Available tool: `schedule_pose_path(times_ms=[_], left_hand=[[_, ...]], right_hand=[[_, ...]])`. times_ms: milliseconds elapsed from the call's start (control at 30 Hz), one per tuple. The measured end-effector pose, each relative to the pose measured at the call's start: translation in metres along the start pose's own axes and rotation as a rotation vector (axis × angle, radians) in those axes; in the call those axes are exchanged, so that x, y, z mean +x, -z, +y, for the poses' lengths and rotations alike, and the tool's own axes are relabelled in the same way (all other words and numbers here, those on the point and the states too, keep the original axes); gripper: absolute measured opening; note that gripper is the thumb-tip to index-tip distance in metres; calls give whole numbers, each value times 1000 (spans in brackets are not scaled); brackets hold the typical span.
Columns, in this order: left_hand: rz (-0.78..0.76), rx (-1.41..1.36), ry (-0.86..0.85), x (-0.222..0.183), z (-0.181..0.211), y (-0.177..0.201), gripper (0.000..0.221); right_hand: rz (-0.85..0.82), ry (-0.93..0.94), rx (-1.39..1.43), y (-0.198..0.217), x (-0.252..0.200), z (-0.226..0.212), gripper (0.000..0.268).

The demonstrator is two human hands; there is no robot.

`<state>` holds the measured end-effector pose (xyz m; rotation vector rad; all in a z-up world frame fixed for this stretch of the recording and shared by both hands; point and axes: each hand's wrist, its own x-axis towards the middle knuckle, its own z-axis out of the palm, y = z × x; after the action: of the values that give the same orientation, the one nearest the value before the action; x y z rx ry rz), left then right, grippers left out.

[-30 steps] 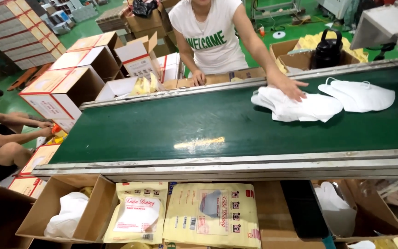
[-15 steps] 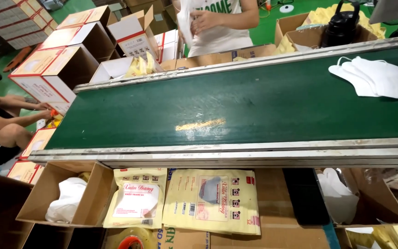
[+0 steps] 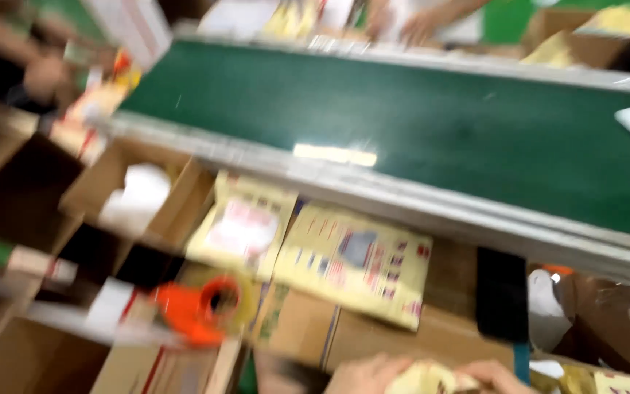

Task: Packaging face masks into individual yellow bags and then into cardboard boxes for shipping.

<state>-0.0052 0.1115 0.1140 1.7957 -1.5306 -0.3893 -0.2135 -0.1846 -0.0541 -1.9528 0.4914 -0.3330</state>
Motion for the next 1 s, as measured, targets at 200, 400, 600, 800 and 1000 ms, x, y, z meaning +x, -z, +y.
schedule_pose_path(times_ms=[200, 400, 600, 800, 1000], left_hand=[[112, -108, 275, 39, -24, 99, 63], [382, 73, 521, 69, -198, 216, 73], [231, 408, 929, 57, -211, 285, 68], [589, 772, 504, 66, -185, 216, 83], [451, 11, 134, 35, -45, 68, 25]], right_hand=[[351, 77, 75, 19, -42, -175, 26], [373, 28, -50, 84, -58, -44, 17], [313, 88, 142, 109, -71, 16, 22], [426, 90, 109, 32, -43, -106, 22], [482, -67, 219, -39, 37, -129, 29]])
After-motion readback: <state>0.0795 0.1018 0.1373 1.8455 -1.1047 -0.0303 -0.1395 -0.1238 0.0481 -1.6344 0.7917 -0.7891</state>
